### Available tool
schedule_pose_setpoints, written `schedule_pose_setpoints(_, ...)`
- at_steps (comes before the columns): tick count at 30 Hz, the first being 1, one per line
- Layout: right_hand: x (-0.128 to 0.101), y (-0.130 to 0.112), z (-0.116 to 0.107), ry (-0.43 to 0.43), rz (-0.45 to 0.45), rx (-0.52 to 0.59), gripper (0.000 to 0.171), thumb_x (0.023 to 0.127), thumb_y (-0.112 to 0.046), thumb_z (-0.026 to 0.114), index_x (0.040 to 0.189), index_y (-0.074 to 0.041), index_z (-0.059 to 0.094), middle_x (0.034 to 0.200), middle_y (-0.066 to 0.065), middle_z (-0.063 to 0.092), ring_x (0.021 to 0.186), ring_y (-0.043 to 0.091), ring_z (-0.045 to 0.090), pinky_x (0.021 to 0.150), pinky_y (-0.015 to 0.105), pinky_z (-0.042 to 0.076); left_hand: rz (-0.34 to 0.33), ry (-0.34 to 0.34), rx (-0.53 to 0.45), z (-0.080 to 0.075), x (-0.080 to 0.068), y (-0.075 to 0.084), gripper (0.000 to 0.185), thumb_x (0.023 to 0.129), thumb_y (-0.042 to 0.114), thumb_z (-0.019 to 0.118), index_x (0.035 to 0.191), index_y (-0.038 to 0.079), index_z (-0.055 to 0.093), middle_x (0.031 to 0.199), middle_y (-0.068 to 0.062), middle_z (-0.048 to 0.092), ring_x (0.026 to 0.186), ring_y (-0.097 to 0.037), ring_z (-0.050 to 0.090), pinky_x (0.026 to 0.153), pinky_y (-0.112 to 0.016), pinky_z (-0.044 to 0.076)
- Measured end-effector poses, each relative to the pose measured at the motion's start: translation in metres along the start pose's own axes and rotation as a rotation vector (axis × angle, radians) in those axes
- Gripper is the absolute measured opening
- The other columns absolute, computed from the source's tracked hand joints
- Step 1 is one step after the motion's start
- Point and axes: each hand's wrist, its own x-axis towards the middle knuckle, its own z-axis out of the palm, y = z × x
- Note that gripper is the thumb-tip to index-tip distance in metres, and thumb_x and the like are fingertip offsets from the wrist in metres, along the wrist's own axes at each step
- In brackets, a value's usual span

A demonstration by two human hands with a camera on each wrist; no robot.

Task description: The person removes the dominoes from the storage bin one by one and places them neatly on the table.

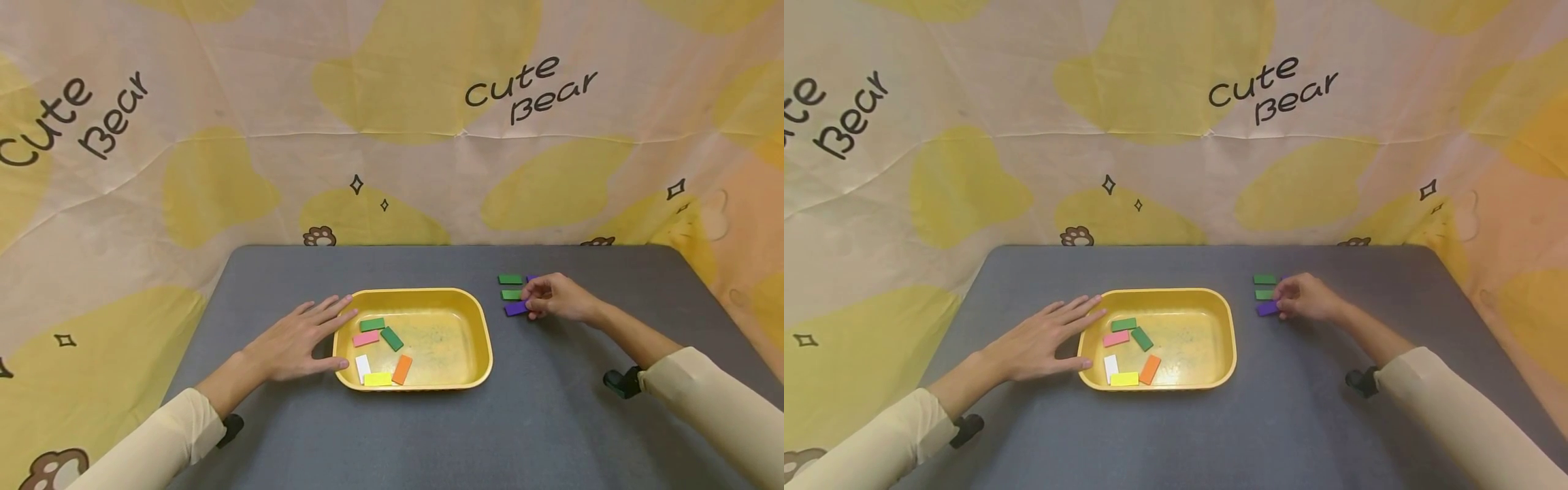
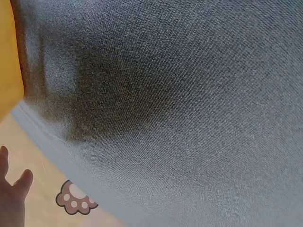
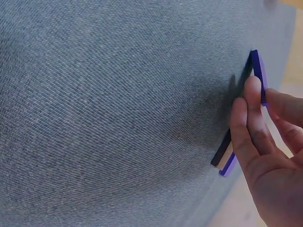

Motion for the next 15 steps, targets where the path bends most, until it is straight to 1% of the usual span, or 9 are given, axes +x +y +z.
schedule_pose_setpoints(6, -0.0007, 0.0033, 0.0008, 0.014, 0.002, -0.034, 0.010, 0.093, 0.006, 0.061, 0.101, 0.013, 0.062, 0.083, 0.014, 0.066, 0.075, 0.021, 0.067, 0.067, 0.031, 0.058, -0.004, -0.002, -0.005, 0.0000, -0.0001, 0.0001, 0.087, 0.091, 0.071, 0.049, 0.159, 0.022, 0.027, 0.165, 0.003, 0.018, 0.150, -0.026, 0.023, 0.115, -0.059, 0.026)
schedule_pose_setpoints(15, -0.0012, 0.0061, 0.0012, 0.011, 0.011, -0.049, 0.011, 0.094, 0.004, 0.061, 0.101, 0.012, 0.062, 0.083, 0.012, 0.066, 0.076, 0.022, 0.069, 0.066, 0.031, 0.059, 0.004, -0.004, -0.001, -0.0008, 0.0001, 0.0000, 0.087, 0.091, 0.071, 0.049, 0.159, 0.021, 0.028, 0.165, 0.003, 0.018, 0.150, -0.026, 0.023, 0.114, -0.059, 0.026)
